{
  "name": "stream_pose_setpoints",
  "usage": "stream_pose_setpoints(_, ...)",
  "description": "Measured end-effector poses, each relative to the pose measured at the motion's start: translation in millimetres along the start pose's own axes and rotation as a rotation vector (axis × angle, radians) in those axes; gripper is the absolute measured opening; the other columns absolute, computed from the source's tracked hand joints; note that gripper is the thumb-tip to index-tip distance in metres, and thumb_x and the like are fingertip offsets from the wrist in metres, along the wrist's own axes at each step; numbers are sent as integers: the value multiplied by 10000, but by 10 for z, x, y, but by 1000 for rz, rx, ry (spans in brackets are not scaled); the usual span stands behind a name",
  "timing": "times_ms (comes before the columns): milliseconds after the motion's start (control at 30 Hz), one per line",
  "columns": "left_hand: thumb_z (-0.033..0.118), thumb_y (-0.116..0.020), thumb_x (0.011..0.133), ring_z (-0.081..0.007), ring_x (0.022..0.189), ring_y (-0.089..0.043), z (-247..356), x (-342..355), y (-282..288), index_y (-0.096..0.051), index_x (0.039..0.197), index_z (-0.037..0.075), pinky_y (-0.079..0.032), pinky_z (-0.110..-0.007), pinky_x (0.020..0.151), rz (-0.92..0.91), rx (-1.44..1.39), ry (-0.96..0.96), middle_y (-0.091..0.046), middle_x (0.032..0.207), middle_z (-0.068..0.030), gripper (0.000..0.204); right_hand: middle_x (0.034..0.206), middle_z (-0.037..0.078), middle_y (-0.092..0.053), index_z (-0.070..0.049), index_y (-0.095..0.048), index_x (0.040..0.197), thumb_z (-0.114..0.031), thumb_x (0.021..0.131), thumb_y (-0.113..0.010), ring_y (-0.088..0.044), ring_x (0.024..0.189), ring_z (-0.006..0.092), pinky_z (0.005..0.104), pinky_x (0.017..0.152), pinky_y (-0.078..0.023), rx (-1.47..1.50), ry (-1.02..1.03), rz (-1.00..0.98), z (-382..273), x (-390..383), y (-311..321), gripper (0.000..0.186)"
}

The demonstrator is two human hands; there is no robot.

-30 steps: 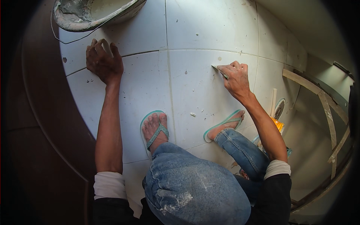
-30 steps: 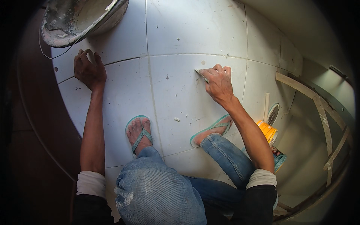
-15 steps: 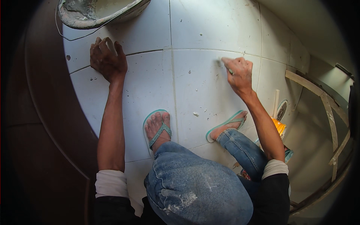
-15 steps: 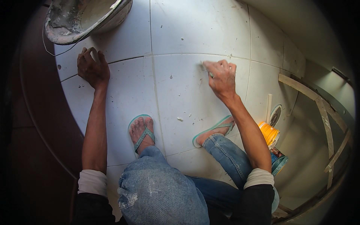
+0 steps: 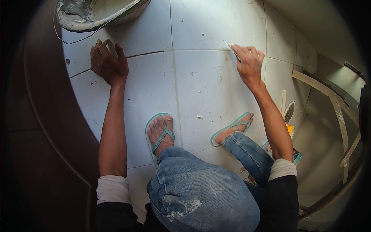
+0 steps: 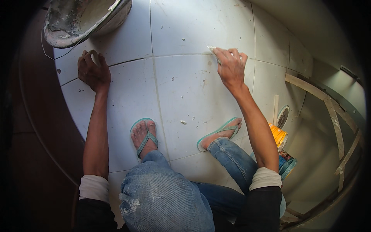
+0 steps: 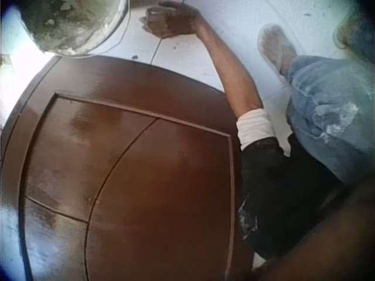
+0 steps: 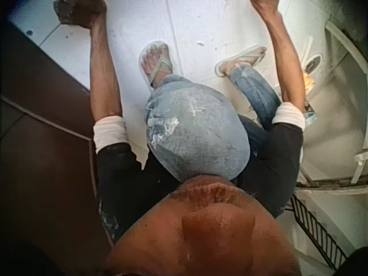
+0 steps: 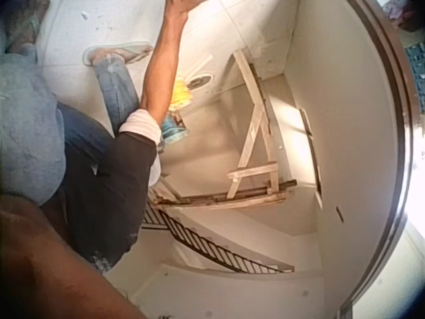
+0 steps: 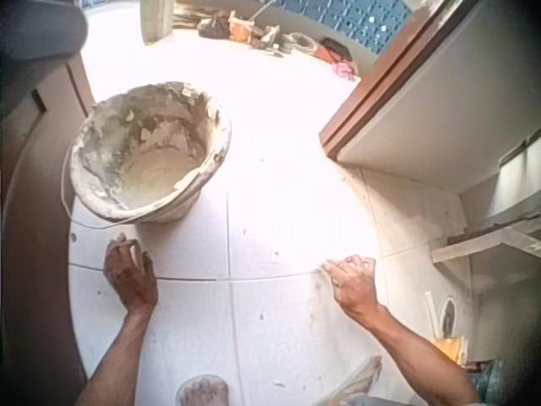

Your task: Apply and smooth grout or filler between floor tile gaps using a small spatula.

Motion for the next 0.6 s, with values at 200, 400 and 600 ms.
stream_pose_setpoints(200, 325, -718, 1010, -368, 1434, -533, -6, -16, -33, -686, 1298, 136, -406, -562, 1170, -18, 20, 3, -646, 1485, -117, 346, 1226, 13, -770, -145, -720, 1348, 8, 807, -665, -641, 1082, 232, 476, 989, -394, 51, 94, -118, -343, -431, -123, 565)
stream_pose_setpoints(400, 338, -711, 1020, -371, 1452, -516, -48, -31, -13, -668, 1332, 142, -395, -567, 1175, -36, 11, 6, -624, 1513, -113, 371, 1134, 8, -794, -195, -755, 1312, -43, 895, -701, -658, 1044, 226, 461, 967, -411, 25, -17, -51, -189, -233, 91, 447)
stream_pose_setpoints(600, 328, -716, 1012, -375, 1439, -530, 2, -19, -29, -669, 1318, 134, -411, -555, 1168, -17, 6, -9, -635, 1497, -121, 365, 1142, -15, -791, -191, -772, 1260, -35, 869, -699, -650, 1026, 214, 447, 960, -399, 102, 22, -147, 14, -265, -49, 428)
Point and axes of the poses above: each hand's wrist, its own x-axis towards the middle knuckle, its own y-axis out of the back of the hand, z = x × y, the point moved 3 cm from there along x, towards the middle knuckle
